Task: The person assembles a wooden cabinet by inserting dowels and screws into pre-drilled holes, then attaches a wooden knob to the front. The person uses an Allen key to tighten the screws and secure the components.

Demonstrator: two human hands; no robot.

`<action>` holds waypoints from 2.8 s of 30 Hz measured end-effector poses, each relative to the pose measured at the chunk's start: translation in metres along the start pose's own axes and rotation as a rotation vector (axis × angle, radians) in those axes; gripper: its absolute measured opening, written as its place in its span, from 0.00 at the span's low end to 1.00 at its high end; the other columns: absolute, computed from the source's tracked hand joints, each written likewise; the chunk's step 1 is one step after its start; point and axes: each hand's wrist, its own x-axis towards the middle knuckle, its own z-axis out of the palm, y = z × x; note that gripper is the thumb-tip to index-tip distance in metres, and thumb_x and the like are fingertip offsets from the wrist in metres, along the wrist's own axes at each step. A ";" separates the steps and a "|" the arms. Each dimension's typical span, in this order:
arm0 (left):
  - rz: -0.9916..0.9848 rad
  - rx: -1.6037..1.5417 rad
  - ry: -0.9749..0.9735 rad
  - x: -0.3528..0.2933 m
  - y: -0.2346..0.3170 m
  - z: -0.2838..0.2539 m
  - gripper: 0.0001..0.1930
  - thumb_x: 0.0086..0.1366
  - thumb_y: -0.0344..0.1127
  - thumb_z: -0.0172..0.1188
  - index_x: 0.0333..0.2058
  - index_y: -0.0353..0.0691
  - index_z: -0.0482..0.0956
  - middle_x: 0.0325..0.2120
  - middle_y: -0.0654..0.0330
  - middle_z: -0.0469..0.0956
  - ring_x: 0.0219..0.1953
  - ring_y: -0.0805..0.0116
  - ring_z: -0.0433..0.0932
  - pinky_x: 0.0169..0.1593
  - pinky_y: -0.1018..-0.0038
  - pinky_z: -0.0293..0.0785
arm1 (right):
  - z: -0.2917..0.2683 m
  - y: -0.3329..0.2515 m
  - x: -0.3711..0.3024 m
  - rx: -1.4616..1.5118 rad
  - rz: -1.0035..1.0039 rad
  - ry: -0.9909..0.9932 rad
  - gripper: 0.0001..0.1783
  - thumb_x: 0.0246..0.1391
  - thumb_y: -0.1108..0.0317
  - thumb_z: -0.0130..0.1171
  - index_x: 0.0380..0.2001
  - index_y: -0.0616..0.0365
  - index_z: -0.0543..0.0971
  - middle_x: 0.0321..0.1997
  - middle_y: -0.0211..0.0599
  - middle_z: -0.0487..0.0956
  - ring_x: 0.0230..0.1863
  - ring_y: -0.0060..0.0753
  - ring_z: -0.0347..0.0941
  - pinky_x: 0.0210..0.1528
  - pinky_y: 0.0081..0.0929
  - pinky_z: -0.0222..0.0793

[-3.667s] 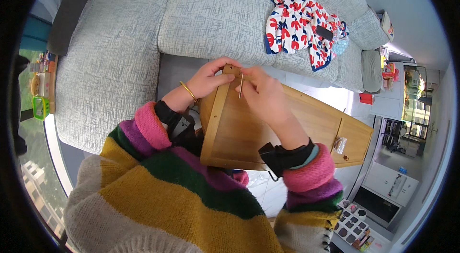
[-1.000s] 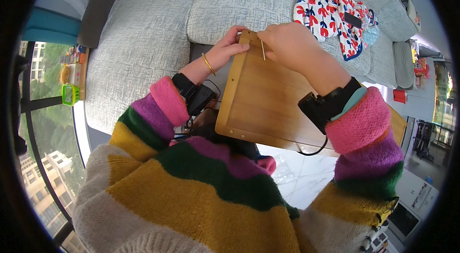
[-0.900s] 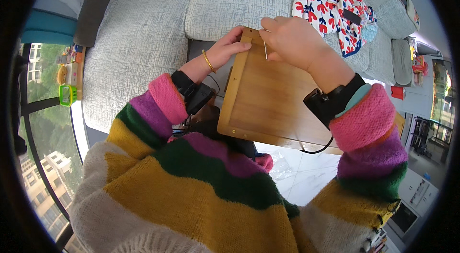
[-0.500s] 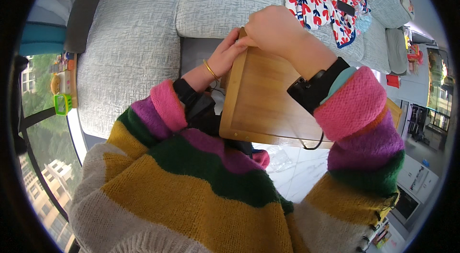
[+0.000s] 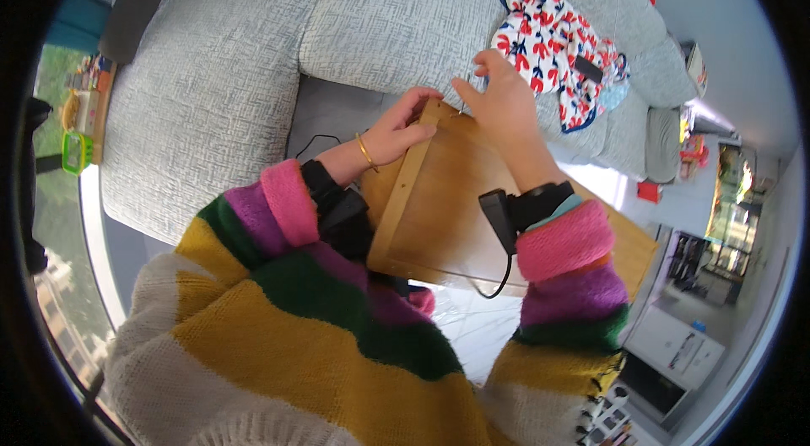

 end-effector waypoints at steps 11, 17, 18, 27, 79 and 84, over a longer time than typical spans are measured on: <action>-0.173 -0.207 -0.166 0.002 0.002 -0.006 0.23 0.57 0.34 0.55 0.52 0.36 0.64 0.43 0.60 0.71 0.44 0.74 0.69 0.48 0.76 0.66 | -0.039 -0.007 0.009 -0.412 -0.784 -0.251 0.16 0.39 0.56 0.62 0.30 0.54 0.76 0.42 0.29 0.74 0.35 0.30 0.73 0.33 0.26 0.70; -0.209 -0.185 -0.146 0.001 0.001 -0.006 0.21 0.58 0.34 0.54 0.50 0.36 0.65 0.42 0.60 0.72 0.43 0.74 0.70 0.47 0.75 0.67 | -0.037 -0.007 0.006 -0.566 -0.747 -0.351 0.15 0.41 0.54 0.60 0.23 0.53 0.72 0.28 0.29 0.75 0.29 0.30 0.73 0.26 0.26 0.69; -0.203 -0.183 -0.136 0.001 0.000 -0.005 0.21 0.58 0.34 0.54 0.50 0.37 0.65 0.42 0.60 0.72 0.43 0.74 0.70 0.47 0.75 0.67 | -0.036 -0.008 0.002 -0.603 -0.663 -0.388 0.15 0.41 0.54 0.60 0.22 0.53 0.71 0.25 0.30 0.76 0.27 0.31 0.73 0.25 0.27 0.68; -0.147 -0.194 -0.156 0.001 -0.011 -0.006 0.22 0.57 0.33 0.53 0.50 0.38 0.64 0.42 0.61 0.71 0.44 0.74 0.68 0.49 0.74 0.65 | 0.008 -0.039 -0.047 0.347 0.514 -0.177 0.09 0.53 0.65 0.52 0.30 0.60 0.70 0.14 0.41 0.75 0.14 0.33 0.73 0.19 0.27 0.66; -0.197 -0.086 -0.158 -0.004 0.005 -0.007 0.24 0.54 0.33 0.58 0.50 0.35 0.64 0.43 0.58 0.70 0.45 0.72 0.68 0.49 0.74 0.65 | -0.027 -0.016 0.007 -0.275 -0.477 -0.262 0.17 0.42 0.58 0.62 0.35 0.56 0.76 0.40 0.38 0.77 0.37 0.42 0.74 0.38 0.33 0.70; -0.191 -0.171 -0.168 -0.003 0.004 -0.004 0.25 0.54 0.33 0.57 0.50 0.34 0.63 0.43 0.58 0.69 0.46 0.72 0.67 0.50 0.73 0.64 | -0.042 -0.012 0.014 -0.467 -0.875 -0.258 0.18 0.40 0.55 0.62 0.32 0.54 0.76 0.42 0.28 0.74 0.43 0.33 0.71 0.40 0.27 0.70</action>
